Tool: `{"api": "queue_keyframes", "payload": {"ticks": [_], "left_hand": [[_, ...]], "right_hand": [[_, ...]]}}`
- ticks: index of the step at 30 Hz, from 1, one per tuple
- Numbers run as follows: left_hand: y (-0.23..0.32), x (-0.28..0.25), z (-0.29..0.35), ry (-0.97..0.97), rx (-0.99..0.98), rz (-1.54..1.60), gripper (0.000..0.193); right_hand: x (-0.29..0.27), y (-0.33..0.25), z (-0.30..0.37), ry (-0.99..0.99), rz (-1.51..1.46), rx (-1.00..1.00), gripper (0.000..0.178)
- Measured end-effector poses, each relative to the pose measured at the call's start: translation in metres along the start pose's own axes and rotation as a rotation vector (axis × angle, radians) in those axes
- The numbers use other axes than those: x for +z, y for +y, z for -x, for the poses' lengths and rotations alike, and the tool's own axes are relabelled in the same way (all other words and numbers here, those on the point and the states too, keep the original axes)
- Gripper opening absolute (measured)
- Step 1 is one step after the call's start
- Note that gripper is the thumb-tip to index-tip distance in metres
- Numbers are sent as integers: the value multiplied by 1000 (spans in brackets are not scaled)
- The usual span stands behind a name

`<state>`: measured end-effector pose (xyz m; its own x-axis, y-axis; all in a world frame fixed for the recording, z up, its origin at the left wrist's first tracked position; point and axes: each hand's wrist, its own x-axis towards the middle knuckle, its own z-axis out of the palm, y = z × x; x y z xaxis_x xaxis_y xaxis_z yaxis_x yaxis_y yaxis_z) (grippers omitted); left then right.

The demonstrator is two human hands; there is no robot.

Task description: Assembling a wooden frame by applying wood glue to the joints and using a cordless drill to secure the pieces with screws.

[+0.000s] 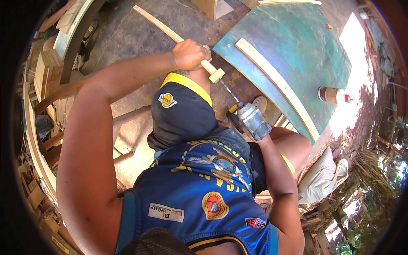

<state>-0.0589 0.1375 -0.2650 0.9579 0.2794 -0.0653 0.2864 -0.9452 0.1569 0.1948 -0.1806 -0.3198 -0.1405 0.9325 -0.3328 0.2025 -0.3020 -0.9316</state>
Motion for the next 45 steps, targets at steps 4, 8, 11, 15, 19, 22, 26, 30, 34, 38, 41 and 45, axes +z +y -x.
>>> {"api": "queue_keyframes", "payload": {"ticks": [4,8,11,15,19,22,26,30,34,38,41,45], "left_hand": [[-1,-1,1,2,-11,15,19],[-1,-1,0,15,-14,15,19],[-2,0,-1,37,-17,21,20],[-2,-1,-2,-7,-31,19,21],[0,-3,-2,3,-56,1,21],[1,-6,-3,-35,-75,33,21],[1,-7,-3,-51,-67,17,21],[2,-10,-2,-40,-69,56,20],[2,-17,0,-59,-82,57,19],[-1,-31,3,-166,16,115,26],[-2,-41,2,-193,62,228,34],[-10,-48,13,139,88,425,40]], "right_hand": [[-2,15,-12,-242,-1390,190,52],[-2,21,-15,-80,-932,46,51],[-2,9,-14,-60,-958,242,52],[-2,-20,-15,15,-336,-98,46],[-5,-33,-22,154,522,-434,46],[-5,-25,-23,145,548,-457,43],[1,-15,-20,111,376,-226,42],[4,-21,-18,70,350,-168,47],[0,-32,-21,30,297,-189,50],[-3,-34,-24,-5,525,-313,50],[-3,-31,-25,-21,479,-254,50],[-4,-26,-22,6,445,-225,50]]}}
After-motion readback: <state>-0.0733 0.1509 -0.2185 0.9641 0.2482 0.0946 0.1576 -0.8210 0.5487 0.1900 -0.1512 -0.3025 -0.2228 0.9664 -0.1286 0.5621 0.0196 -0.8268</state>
